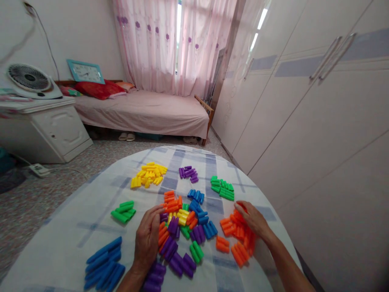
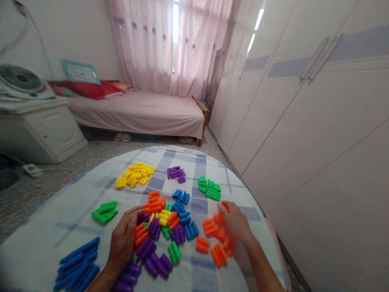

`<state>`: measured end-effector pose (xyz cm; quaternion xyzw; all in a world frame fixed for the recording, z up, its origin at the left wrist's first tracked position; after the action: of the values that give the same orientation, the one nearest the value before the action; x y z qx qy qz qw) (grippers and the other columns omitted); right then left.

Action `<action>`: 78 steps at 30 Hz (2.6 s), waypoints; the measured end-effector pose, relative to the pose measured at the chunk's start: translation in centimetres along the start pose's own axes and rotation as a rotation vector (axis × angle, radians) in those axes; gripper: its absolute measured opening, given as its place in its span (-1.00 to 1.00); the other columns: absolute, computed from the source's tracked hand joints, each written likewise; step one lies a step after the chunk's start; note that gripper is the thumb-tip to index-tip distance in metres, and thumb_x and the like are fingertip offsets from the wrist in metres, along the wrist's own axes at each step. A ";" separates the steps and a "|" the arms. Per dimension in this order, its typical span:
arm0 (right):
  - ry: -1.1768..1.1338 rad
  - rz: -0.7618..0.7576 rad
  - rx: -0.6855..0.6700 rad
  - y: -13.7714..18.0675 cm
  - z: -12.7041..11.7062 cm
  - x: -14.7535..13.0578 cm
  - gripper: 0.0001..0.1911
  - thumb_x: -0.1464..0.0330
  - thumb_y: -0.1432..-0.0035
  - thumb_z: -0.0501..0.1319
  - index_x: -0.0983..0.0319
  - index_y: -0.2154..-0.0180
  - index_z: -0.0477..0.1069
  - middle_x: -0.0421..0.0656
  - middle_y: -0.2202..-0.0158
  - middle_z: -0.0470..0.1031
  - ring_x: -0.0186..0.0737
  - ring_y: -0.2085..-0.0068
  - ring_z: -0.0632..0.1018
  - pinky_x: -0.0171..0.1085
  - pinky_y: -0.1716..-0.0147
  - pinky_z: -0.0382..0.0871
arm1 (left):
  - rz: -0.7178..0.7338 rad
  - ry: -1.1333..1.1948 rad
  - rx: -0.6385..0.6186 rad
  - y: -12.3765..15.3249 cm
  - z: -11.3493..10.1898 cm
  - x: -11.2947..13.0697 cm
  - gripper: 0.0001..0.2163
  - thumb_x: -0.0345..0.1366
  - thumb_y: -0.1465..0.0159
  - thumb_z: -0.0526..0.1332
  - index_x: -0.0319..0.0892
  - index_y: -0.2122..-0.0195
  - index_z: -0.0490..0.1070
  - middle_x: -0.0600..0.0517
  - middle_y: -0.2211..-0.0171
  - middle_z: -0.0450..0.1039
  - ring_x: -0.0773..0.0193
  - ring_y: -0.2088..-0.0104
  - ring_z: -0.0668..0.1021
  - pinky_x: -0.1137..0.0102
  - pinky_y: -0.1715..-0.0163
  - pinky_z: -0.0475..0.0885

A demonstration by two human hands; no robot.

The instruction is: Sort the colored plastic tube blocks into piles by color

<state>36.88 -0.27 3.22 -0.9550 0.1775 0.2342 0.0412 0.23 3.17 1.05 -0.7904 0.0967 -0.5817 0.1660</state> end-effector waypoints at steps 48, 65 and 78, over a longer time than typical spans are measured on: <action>0.446 -0.363 -0.103 -12.6 6.7 -17.6 -0.61 0.27 0.01 0.21 0.14 0.08 0.41 -0.07 0.11 0.52 -0.02 0.04 0.44 -0.14 0.14 0.22 | -0.239 0.049 0.102 -0.6 0.0 -1.5 -0.62 -0.08 -0.35 -0.10 -0.12 0.14 0.45 -0.05 -0.03 0.33 0.19 -0.10 0.35 0.21 -0.15 0.20; 0.115 -0.582 -0.123 -2.4 5.7 -18.2 -0.71 0.28 -0.17 0.10 0.19 0.09 0.41 -0.12 0.15 0.49 -0.18 0.07 0.42 -0.22 0.09 0.21 | -0.213 0.036 0.091 -0.8 0.0 -0.7 -0.61 -0.12 -0.37 -0.14 -0.14 0.16 0.45 -0.06 -0.01 0.33 0.20 -0.09 0.33 0.24 -0.12 0.20; 0.165 -0.627 -0.120 1.6 7.4 -17.2 -0.69 0.42 -0.06 0.14 0.14 0.11 0.42 -0.12 0.19 0.44 -0.12 0.05 0.35 -0.12 0.02 0.11 | -0.217 0.024 0.093 -0.8 0.1 -1.4 -0.62 -0.09 -0.35 -0.10 -0.14 0.17 0.45 -0.05 0.00 0.36 0.20 -0.06 0.38 0.25 -0.09 0.27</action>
<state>18.88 4.91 4.59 -0.9795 -0.1366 0.1421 0.0404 -0.17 4.40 0.11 -0.7807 -0.0149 -0.6094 0.1374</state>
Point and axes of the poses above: each hand's wrist, its own y-axis away from the middle knuckle, its own z-axis out of the palm, x = y × z, the point moved 2 cm from there along -y, towards the middle knuckle
